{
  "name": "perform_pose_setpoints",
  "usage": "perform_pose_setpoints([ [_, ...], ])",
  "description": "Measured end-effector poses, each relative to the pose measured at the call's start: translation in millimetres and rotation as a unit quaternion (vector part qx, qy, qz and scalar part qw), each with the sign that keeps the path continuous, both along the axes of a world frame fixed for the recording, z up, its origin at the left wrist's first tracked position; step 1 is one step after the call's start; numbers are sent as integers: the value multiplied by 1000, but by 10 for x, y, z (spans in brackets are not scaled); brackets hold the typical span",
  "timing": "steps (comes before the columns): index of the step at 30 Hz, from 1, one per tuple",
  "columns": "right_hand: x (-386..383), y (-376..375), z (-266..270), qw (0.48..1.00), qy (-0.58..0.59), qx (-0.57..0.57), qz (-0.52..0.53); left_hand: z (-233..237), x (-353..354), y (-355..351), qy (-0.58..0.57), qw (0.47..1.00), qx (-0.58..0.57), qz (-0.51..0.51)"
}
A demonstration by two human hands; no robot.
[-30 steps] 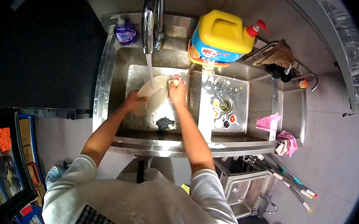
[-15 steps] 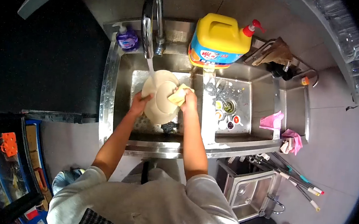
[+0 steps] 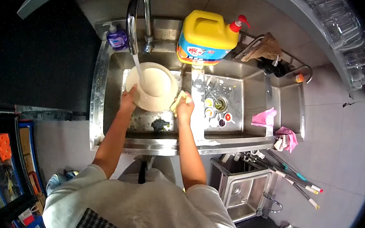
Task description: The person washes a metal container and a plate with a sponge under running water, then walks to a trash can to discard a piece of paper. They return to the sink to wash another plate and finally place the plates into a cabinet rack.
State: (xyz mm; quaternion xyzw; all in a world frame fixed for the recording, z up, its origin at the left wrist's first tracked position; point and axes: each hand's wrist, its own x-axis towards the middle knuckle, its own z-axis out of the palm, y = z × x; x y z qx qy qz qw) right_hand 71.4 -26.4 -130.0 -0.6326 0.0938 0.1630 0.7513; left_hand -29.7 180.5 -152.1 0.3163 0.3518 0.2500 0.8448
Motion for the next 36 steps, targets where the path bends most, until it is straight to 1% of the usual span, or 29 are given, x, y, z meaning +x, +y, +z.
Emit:
perform_pose_setpoints([
  [1, 39, 80, -33, 997, -60, -47, 8, -30, -35, 37, 25, 1000, -6, 1],
  [2, 47, 204, -74, 935, -267, -232, 14, -34, -75, 38, 41, 999, -7, 11],
  [4, -170, 541, 340, 906, -301, -271, 125, 107, -180, -5, 73, 997, -7, 31],
  [5, -293, 675, 190, 846, -380, -316, 199, 25, -210, -7, 69, 997, -7, 43],
  [6, -429, 787, 39, 772, -455, -356, 268, 45, -238, -22, 52, 997, -8, 48],
  [7, -707, 848, 296, 673, -539, -407, 300, 72, -285, -30, 36, 998, -7, 52],
  [9, -535, 887, 105, 720, -445, -382, 371, 80, -356, -65, 21, 998, -9, 61],
  [10, -407, 917, 33, 737, -396, -368, 407, 224, -353, -71, 18, 999, -2, 51],
  [11, -333, 950, -52, 606, -479, -535, 343, 361, -411, -105, 19, 999, 2, 40],
  [12, -220, 986, -27, 642, -445, -520, 346, 457, -469, -150, 21, 999, 5, 29],
  [13, -108, 1023, -1, 676, -412, -503, 346, 384, -482, -151, 34, 999, 10, 19],
  [14, -46, 1152, 22, 763, -330, -462, 309, 319, -478, -146, 42, 999, 25, 14],
  [16, -149, 1345, -59, 654, -374, -480, 449, 198, -507, -176, 63, 997, 51, 0],
  [18, -240, 1312, -73, 639, -422, -415, 492, 154, -503, -182, 31, 999, 41, 17],
  [20, -534, 1021, 154, 716, -471, -263, 443, 202, -550, -196, 7, 999, 16, 43],
  [21, -502, 860, 163, 671, -465, -323, 478, 250, -575, -198, 24, 999, 7, 46],
  [23, -229, 685, 79, 695, -400, -405, 439, 336, -624, -220, 56, 997, -12, 58],
  [24, -151, 690, 39, 703, -366, -442, 420, 327, -636, -229, 58, 997, -10, 46],
  [26, -72, 902, 65, 732, -350, -432, 393, 298, -629, -257, 64, 998, -6, 29],
  [27, -54, 1008, 57, 745, -343, -427, 380, 367, -606, -296, 80, 996, 3, 30],
  [30, -193, 1183, -1, 695, -428, -396, 421, 344, -559, -295, 30, 999, 14, 41],
  [32, -259, 1075, 29, 694, -449, -330, 456, 328, -529, -251, 32, 997, -9, 68],
  [34, -348, 853, 211, 695, -470, -245, 485, 356, -506, -219, 20, 995, -24, 90],
  [35, -358, 725, 345, 686, -464, -247, 504, 360, -515, -206, 40, 995, -41, 84],
  [36, -310, 611, 338, 674, -464, -293, 494, 311, -513, -229, 28, 994, -43, 98],
])
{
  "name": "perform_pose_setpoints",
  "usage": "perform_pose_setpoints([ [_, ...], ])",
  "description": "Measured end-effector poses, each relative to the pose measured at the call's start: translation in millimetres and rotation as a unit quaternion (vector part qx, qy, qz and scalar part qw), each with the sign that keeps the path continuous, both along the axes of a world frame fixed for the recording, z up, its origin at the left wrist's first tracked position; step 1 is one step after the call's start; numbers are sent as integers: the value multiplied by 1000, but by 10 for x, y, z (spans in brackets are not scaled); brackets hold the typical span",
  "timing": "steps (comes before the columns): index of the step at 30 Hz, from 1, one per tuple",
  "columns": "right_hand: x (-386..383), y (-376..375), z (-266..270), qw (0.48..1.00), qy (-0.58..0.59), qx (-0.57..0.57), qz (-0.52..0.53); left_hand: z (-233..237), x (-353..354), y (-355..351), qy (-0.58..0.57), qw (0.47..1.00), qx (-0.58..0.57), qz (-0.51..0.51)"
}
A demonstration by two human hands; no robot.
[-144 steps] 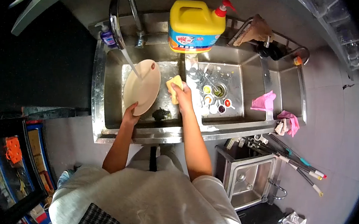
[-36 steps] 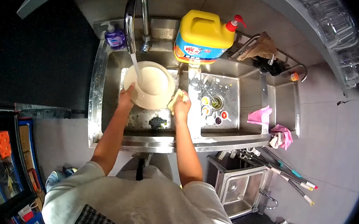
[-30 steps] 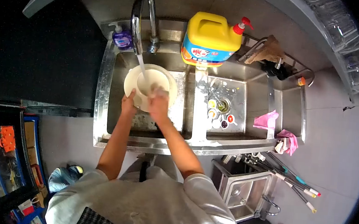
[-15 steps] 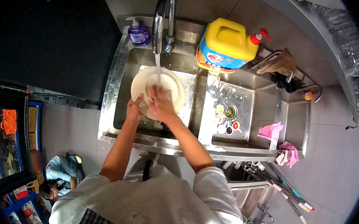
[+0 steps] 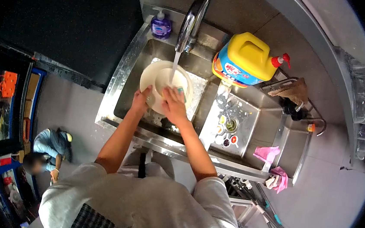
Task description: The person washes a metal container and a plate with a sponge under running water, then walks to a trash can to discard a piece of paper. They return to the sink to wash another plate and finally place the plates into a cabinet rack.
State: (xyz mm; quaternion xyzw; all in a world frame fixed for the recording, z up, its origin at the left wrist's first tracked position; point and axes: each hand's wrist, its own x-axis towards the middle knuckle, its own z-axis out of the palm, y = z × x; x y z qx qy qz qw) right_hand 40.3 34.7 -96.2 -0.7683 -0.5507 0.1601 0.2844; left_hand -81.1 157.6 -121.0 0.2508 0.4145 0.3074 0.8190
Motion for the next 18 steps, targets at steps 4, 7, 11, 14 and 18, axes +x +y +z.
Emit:
perform_pose_setpoints([
  [4, 404, -167, -251, 981, 18, 106, -161, 9, 172, -68, -29, 999, -10, 38],
  [7, 666, -231, -392, 943, 131, 134, -277, 184, 242, -174, -26, 998, -37, 35],
  [11, 795, -480, -320, 841, 339, 157, -391, 3, 279, -121, -66, 996, -49, 41],
  [14, 851, -800, -114, 772, 448, 185, -411, -127, 261, -162, -81, 992, -79, 52],
  [18, 824, -1147, 263, 906, 123, 185, -360, -195, 255, -172, -87, 991, -91, 54],
])
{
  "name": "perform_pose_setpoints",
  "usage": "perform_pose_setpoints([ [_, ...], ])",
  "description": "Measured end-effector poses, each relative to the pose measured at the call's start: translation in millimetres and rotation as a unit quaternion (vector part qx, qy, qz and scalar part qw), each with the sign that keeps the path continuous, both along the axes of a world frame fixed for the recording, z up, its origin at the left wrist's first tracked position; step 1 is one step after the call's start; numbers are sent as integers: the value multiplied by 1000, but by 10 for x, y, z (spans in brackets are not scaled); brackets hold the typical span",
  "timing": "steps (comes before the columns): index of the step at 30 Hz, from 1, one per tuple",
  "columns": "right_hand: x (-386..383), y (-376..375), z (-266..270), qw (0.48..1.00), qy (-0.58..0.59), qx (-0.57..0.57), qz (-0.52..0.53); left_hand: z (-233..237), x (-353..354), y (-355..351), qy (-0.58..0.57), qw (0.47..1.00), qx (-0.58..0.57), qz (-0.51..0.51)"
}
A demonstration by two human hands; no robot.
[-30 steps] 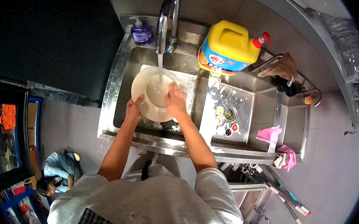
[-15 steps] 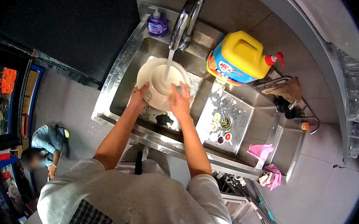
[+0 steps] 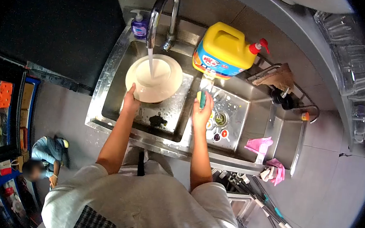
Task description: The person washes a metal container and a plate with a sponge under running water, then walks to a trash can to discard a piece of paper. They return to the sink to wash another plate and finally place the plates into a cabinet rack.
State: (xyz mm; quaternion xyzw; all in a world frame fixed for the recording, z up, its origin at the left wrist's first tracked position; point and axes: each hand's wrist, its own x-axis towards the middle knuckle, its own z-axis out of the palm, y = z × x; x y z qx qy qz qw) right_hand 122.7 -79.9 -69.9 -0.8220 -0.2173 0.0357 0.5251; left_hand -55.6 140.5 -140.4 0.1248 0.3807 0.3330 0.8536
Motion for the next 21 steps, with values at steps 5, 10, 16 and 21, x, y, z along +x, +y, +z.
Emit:
perform_pose_setpoints([
  [5, -157, -409, -91, 947, -193, -237, 98, -152, -58, 65, -46, 999, -3, 23],
  [10, -285, -506, -97, 899, -158, -382, 145, -199, -73, 108, -46, 997, 32, 44],
  [16, -152, -11, -72, 982, -113, -98, 114, -236, -22, 109, -57, 995, 24, 75],
  [21, -186, 1133, -475, 753, 584, 282, 111, -41, -168, 19, -36, 997, 25, 62],
])
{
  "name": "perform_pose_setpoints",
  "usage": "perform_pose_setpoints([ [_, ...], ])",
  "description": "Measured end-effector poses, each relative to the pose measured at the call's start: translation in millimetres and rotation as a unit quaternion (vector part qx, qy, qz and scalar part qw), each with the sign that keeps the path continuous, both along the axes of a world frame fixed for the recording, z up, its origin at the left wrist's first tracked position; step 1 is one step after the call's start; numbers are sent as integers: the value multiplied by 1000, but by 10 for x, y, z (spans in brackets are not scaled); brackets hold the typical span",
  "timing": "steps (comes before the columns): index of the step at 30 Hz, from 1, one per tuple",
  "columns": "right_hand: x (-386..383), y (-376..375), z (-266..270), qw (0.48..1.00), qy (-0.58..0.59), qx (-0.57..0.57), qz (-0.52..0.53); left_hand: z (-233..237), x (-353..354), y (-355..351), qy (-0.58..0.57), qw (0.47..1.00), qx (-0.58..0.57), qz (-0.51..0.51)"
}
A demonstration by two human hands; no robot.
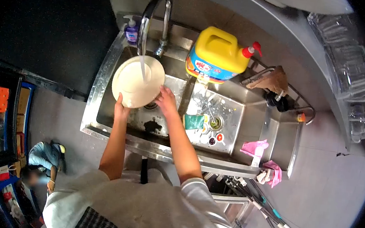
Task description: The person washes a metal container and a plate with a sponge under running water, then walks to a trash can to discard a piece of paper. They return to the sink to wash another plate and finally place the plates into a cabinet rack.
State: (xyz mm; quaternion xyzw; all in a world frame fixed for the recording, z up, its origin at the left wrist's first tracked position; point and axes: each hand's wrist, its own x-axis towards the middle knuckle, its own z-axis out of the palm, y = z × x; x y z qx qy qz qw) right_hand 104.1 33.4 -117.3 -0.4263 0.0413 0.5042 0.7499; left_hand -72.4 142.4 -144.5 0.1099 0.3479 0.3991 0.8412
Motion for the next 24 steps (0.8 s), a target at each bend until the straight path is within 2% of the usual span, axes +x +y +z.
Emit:
perform_pose_setpoints([
  [1, -8, 184, -105, 995, 58, 74, -18, 29, -52, -10, 16, 1000, 5, -3],
  [4, 14, 507, -348, 999, 11, 50, -14, -32, -208, 12, 12, 1000, 7, -9],
  [6, 51, 531, -417, 999, 38, 38, 1, -39, -319, 74, 24, 1000, -15, -5],
  [10, -7, 434, -393, 997, 63, 34, -1, 101, -382, 199, 66, 997, 45, -20],
  [13, -128, 346, -334, 997, 71, 11, -39, 149, -380, 369, 199, 971, 112, -77],
  [15, -199, 311, -279, 996, 69, 5, -63, 82, -295, 488, 391, 894, 199, -91],
  [17, -255, 238, -299, 995, 60, 1, -83, -202, -177, 601, 580, 760, 276, -99],
  [18, -292, 210, -295, 995, 45, 0, -94, -430, -139, 689, 609, 730, 291, -105],
  [21, -360, 100, -304, 994, 12, 9, -107, -1036, -121, 990, 487, 845, 167, -145],
  [22, -384, 70, -245, 993, -14, 5, -120, -650, -26, 836, 364, 928, -11, -79],
  [24, -389, 33, -95, 988, -89, -29, -122, -754, -11, 723, 423, 891, 64, -153],
])
